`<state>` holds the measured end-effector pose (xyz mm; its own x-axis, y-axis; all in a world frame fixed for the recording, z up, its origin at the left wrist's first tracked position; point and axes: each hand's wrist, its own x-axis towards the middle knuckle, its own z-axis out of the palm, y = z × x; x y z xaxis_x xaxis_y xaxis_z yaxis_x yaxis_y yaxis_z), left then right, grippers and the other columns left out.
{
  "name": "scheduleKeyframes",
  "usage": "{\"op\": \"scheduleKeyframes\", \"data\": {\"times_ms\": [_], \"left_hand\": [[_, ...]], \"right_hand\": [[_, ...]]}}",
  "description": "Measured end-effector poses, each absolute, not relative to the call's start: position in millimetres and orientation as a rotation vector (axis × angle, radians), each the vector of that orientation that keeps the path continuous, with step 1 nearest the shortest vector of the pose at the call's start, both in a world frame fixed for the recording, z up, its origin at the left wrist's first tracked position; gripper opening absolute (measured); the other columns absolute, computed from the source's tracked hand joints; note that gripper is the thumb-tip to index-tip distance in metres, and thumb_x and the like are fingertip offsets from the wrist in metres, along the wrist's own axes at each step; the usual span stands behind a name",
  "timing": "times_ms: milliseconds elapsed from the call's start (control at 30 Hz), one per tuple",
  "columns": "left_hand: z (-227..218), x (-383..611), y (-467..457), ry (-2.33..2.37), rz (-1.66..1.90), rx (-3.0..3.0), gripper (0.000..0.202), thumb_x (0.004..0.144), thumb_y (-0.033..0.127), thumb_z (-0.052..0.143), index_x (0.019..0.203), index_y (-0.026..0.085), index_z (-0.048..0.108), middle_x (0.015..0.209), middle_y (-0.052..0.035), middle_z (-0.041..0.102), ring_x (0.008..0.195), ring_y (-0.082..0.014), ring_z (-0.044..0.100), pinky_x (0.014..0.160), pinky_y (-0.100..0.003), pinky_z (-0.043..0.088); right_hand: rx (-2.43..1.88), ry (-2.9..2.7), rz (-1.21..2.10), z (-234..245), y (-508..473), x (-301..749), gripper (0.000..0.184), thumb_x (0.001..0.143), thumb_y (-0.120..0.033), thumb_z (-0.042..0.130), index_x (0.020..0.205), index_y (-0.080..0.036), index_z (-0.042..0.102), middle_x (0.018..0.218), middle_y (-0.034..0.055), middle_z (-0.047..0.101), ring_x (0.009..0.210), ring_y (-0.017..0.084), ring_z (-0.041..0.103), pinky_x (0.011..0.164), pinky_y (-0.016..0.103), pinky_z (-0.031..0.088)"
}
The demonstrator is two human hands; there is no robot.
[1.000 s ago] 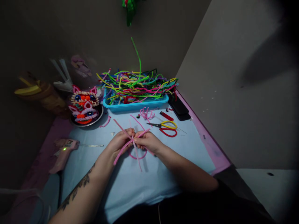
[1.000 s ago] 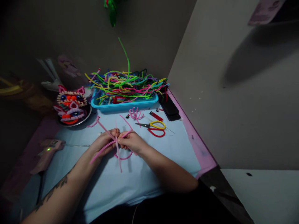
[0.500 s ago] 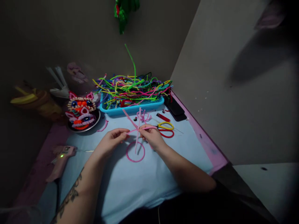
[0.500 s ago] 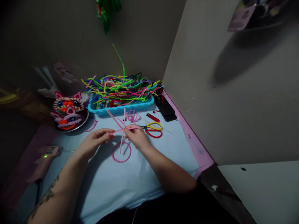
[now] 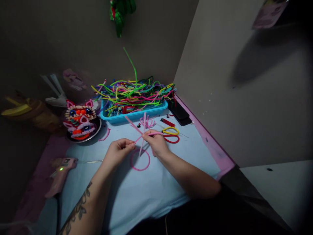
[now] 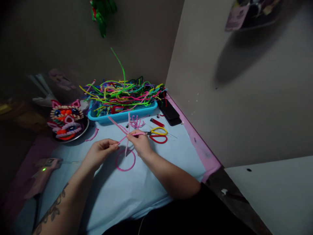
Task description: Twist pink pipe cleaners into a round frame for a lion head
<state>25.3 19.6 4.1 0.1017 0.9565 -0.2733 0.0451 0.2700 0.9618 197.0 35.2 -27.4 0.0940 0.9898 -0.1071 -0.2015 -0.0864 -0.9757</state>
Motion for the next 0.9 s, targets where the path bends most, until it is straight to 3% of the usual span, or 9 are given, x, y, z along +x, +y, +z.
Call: {"op": "scheduleKeyframes", "data": {"times_ms": [100,200,267,500,633,700,767,900], "left_hand": [[8,19,22,1.226,0.932,1.065,0.031,0.057,0.027,0.087,0.084,0.016,0.075,0.071,-0.0068,0.072,0.065,-0.0181,0.064,0.060,-0.026,0.047],[13,12,26,1.182,1.012,1.048,0.057,0.055,0.026,0.088,0.109,0.018,0.069,0.105,-0.0125,0.072,0.094,-0.0238,0.066,0.076,-0.029,0.050],[14,12,27,1.188,1.049,1.041,0.067,0.053,0.025,0.089,0.115,0.019,0.065,0.119,-0.0145,0.066,0.104,-0.0253,0.063,0.081,-0.032,0.050],[1,30,23,1.223,1.082,0.975,0.045,0.054,0.027,0.089,0.093,0.014,0.071,0.090,-0.0073,0.070,0.085,-0.0172,0.064,0.079,-0.028,0.048],[0,29,21,1.264,1.196,0.940,0.031,0.054,0.026,0.089,0.076,0.017,0.069,0.066,0.0026,0.062,0.060,-0.0089,0.055,0.060,-0.019,0.042],[4,30,18,1.205,1.077,0.909,0.030,0.056,0.033,0.088,0.072,0.016,0.069,0.062,0.0016,0.062,0.055,-0.0088,0.053,0.056,-0.020,0.040],[10,33,13,1.032,0.895,0.846,0.039,0.059,0.045,0.086,0.079,0.013,0.073,0.071,-0.0050,0.068,0.063,-0.0138,0.060,0.061,-0.024,0.045],[19,35,7,0.622,0.819,0.697,0.074,0.058,0.072,0.072,0.101,0.012,0.073,0.101,-0.0152,0.071,0.099,-0.0290,0.064,0.085,-0.034,0.049]], "right_hand": [[-1.151,-0.883,1.385,-26,41,201,0.021,0.063,-0.033,0.071,0.061,-0.019,0.056,0.054,-0.0056,0.050,0.053,0.009,0.042,0.052,0.023,0.031],[-1.118,-0.750,1.431,-20,46,207,0.026,0.060,-0.035,0.073,0.060,-0.020,0.052,0.051,-0.0060,0.048,0.050,0.009,0.041,0.048,0.023,0.028],[-1.092,-0.662,1.444,-15,47,209,0.028,0.057,-0.036,0.075,0.060,-0.019,0.052,0.052,-0.0060,0.048,0.050,0.008,0.041,0.048,0.022,0.028],[-1.009,-0.709,1.517,-14,37,197,0.027,0.060,-0.037,0.074,0.067,-0.019,0.055,0.060,-0.0038,0.053,0.056,0.010,0.049,0.054,0.023,0.040],[-1.094,-1.013,0.972,-12,32,204,0.016,0.076,-0.033,0.066,0.083,-0.022,0.056,0.074,-0.0013,0.059,0.067,0.014,0.056,0.064,0.027,0.047],[-1.101,-1.205,0.581,-10,31,212,0.007,0.081,-0.028,0.061,0.085,-0.023,0.058,0.081,0.0021,0.063,0.077,0.018,0.060,0.073,0.033,0.049],[-1.020,-1.414,0.262,-9,28,220,0.002,0.084,-0.024,0.058,0.085,-0.024,0.059,0.084,0.0042,0.067,0.082,0.020,0.062,0.080,0.038,0.048],[-0.746,-1.783,-0.074,-9,22,225,0.014,0.086,-0.017,0.057,0.093,-0.027,0.064,0.090,0.0028,0.073,0.087,0.020,0.063,0.086,0.041,0.045]]}}
